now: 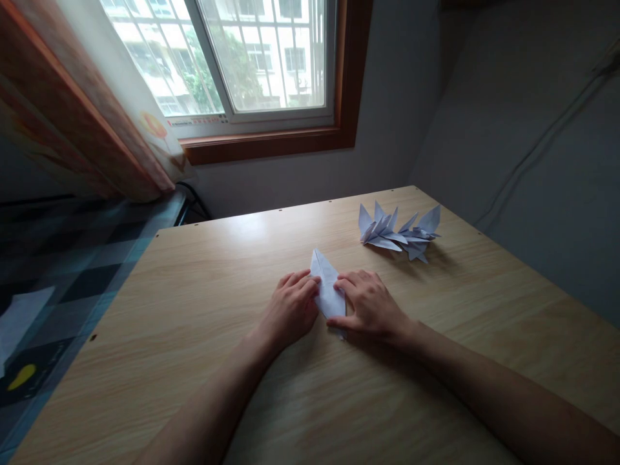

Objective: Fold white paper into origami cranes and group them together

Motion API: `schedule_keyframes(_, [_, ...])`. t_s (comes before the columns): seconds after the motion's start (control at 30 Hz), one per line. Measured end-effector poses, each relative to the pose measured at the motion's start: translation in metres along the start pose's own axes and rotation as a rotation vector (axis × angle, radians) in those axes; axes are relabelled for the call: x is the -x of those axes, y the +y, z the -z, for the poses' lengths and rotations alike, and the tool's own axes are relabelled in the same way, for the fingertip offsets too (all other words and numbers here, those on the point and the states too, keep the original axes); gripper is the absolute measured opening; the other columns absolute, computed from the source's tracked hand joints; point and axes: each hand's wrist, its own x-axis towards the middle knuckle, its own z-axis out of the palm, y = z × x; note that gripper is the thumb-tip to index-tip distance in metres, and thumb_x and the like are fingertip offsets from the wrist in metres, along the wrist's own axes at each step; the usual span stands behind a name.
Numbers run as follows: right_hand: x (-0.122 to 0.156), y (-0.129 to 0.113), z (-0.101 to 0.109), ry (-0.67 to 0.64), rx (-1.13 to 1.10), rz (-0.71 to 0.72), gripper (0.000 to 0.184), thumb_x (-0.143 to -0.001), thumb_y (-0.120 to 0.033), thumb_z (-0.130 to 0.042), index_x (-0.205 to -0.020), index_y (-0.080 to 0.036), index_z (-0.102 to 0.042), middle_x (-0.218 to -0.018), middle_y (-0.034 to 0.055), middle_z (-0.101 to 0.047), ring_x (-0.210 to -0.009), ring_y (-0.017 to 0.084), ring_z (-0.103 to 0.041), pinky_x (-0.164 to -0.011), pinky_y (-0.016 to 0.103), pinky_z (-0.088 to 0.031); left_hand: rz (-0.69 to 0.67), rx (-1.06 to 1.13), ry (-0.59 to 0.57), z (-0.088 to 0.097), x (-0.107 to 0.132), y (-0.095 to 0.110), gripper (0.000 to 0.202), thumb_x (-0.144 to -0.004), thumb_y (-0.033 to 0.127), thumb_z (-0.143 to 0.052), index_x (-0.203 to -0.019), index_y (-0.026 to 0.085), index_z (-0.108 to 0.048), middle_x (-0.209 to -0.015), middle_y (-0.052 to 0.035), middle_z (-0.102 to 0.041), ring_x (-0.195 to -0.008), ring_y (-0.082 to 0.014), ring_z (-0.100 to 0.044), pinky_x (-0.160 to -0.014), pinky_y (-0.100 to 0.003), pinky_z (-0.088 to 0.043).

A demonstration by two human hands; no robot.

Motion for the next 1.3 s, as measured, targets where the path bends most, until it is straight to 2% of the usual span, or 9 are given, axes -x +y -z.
schedule_keyframes(0.17, [-0.003,0.021,0.004,0.023,0.011,0.049,0.024,-0.085,-0.029,-0.064,-0.108,-0.022,-0.067,-0.122,0.0107,-0.065,-0.116,0.03,-0.052,-0.103,0.051,-0.032,-0.082,-0.031,-0.021,0.005,-0.001,0.005,0.019,-0.084,0.021,-0.053,-0.099,0.023,-0.065,-0.105,-0.0064,-0.069,-0.12,-0.0262,-0.054,-0.105,-0.046,-0.037])
schedule_keyframes(0.23, [-0.004,0.028,0.003,0.057,0.039,0.054,0.023,-0.089,-0.019,-0.057,-0.109,-0.023,-0.068,-0.122,0.0102,-0.065,-0.119,0.03,-0.051,-0.104,0.053,-0.032,-0.123,-0.046,-0.054,0.007,-0.001,0.008,0.022,-0.085,0.025,-0.055,-0.104,0.024,-0.066,-0.102,-0.0068,-0.067,-0.113,-0.0257,-0.057,-0.103,-0.045,-0.038])
schedule_keyframes(0.33, [-0.004,0.027,-0.001,0.094,0.085,0.075,0.029,-0.09,-0.012,-0.051,-0.114,-0.019,-0.067,-0.127,0.0127,-0.063,-0.123,0.03,-0.05,-0.106,0.05,-0.035,-0.161,-0.068,-0.105,0.009,-0.001,0.011,0.027,-0.085,0.029,-0.057,-0.109,0.025,-0.067,-0.103,-0.0078,-0.064,-0.101,-0.0245,-0.058,-0.096,-0.043,-0.043])
schedule_keyframes(0.5, [0.0,0.008,-0.013,-0.001,0.022,0.12,0.038,-0.089,-0.012,-0.049,-0.125,-0.007,-0.06,-0.133,0.0182,-0.059,-0.127,0.028,-0.052,-0.107,0.042,-0.042,-0.189,-0.054,-0.068,0.008,0.001,0.01,0.027,-0.09,0.028,-0.053,-0.112,0.03,-0.07,-0.106,-0.0081,-0.065,-0.095,-0.0219,-0.06,-0.087,-0.039,-0.048])
schedule_keyframes(0.73, [0.007,-0.001,-0.011,-0.017,0.099,0.087,0.039,-0.091,-0.018,-0.048,-0.126,-0.004,-0.058,-0.132,0.023,-0.058,-0.127,0.032,-0.053,-0.106,0.045,-0.044,-0.243,0.013,-0.07,0.008,0.006,0.005,0.025,-0.089,0.03,-0.057,-0.109,0.034,-0.072,-0.113,-0.0057,-0.067,-0.109,-0.0227,-0.061,-0.093,-0.038,-0.049])
schedule_keyframes(0.87, [0.007,0.004,-0.004,-0.026,0.148,0.097,0.031,-0.093,-0.023,-0.049,-0.117,-0.008,-0.064,-0.123,0.0208,-0.064,-0.117,0.031,-0.059,-0.097,0.041,-0.049,-0.216,0.097,-0.058,0.008,0.007,0.002,0.023,-0.087,0.025,-0.057,-0.105,0.029,-0.071,-0.112,-0.0052,-0.068,-0.111,-0.0224,-0.061,-0.095,-0.038,-0.049])
schedule_keyframes(1.0, [0.005,0.011,0.003,-0.054,0.179,0.191,0.023,-0.095,-0.023,-0.049,-0.097,-0.013,-0.069,-0.105,0.0151,-0.07,-0.097,0.027,-0.065,-0.083,0.038,-0.052,-0.15,0.161,-0.017,0.004,0.006,-0.002,0.014,-0.088,0.021,-0.055,-0.091,0.021,-0.068,-0.098,-0.0064,-0.07,-0.096,-0.019,-0.064,-0.087,-0.032,-0.052])
schedule_keyframes(1.13, [0.002,0.016,0.005,-0.044,0.172,0.294,0.025,-0.096,-0.021,-0.048,-0.084,-0.015,-0.07,-0.092,0.0106,-0.072,-0.085,0.023,-0.064,-0.077,0.035,-0.05,-0.104,0.136,0.02,0.001,0.005,-0.005,0.01,-0.089,0.025,-0.057,-0.086,0.021,-0.066,-0.093,-0.0063,-0.069,-0.089,-0.0181,-0.064,-0.078,-0.03,-0.052])
schedule_keyframes(1.3, [0.001,0.021,0.003,-0.005,0.178,0.327,0.025,-0.096,-0.025,-0.051,-0.08,-0.016,-0.069,-0.088,0.0092,-0.07,-0.083,0.021,-0.061,-0.076,0.033,-0.047,-0.125,0.168,0.043,0.002,0.004,-0.005,0.016,-0.091,0.026,-0.055,-0.083,0.021,-0.068,-0.093,-0.0057,-0.07,-0.087,-0.0169,-0.064,-0.078,-0.028,-0.052])
